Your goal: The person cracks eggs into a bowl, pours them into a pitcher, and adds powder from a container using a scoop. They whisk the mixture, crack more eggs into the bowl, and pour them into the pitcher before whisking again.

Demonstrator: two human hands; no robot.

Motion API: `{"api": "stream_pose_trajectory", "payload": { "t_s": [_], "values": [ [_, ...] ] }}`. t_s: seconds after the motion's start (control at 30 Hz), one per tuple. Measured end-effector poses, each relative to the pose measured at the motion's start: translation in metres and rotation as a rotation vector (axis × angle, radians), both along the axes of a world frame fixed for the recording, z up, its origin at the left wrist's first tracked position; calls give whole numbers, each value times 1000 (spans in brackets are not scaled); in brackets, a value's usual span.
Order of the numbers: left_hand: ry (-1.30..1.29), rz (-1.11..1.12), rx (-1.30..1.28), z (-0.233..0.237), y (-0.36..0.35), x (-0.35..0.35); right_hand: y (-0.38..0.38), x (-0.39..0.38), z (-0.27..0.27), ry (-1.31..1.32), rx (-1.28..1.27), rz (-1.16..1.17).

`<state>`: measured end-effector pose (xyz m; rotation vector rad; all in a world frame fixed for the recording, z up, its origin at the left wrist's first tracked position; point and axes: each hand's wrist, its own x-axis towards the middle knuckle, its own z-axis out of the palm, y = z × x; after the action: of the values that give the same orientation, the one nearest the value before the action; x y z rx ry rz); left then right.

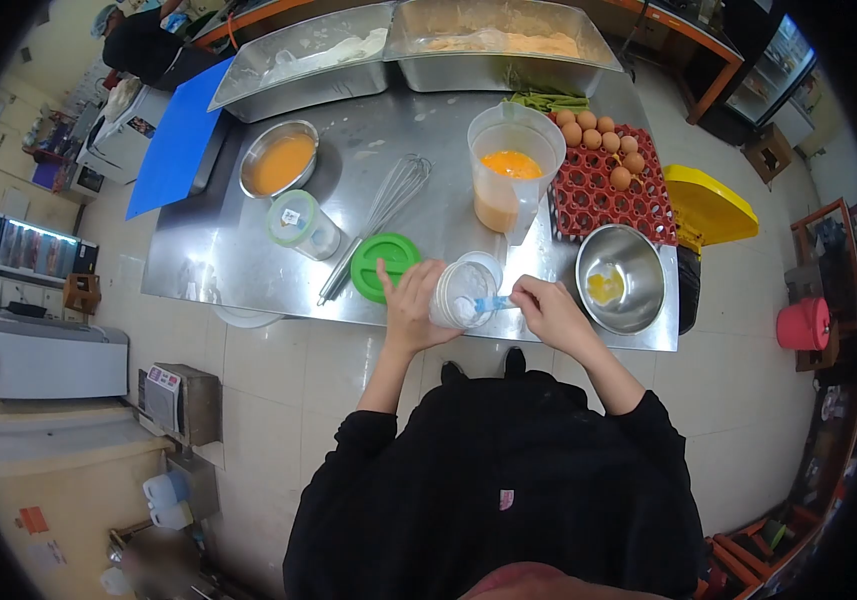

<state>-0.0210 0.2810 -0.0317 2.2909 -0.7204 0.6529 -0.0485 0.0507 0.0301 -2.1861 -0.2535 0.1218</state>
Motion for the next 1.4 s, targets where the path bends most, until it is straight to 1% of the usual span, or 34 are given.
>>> {"api": "stream_pose_trajectory", "payload": {
  "t_s": [0.07,0.27,0.37,0.57,0.67,0.87,1.17,1.4],
  "values": [
    [0,-3,3,1,-1,0,-4,-1,12,-35,-71,19],
    [6,-34,-5,2,-6,0,-16,2,3,104,28,-23],
    [14,-36,-9,4,-7,0,-23,3,-8,196,130,5],
    [19,-27,-56,4,-6,2,-30,4,-25,344,428,13],
    [15,-25,-67,6,-6,3,-30,4,-23,451,487,35],
    [3,-35,-52,9,-5,3,-30,6,-22,412,441,72],
    [10,-36,-56,7,-3,5,-28,10,-19,407,441,104],
    [38,-22,-76,6,-3,6,-31,13,-9,393,483,44]
  ]
}}
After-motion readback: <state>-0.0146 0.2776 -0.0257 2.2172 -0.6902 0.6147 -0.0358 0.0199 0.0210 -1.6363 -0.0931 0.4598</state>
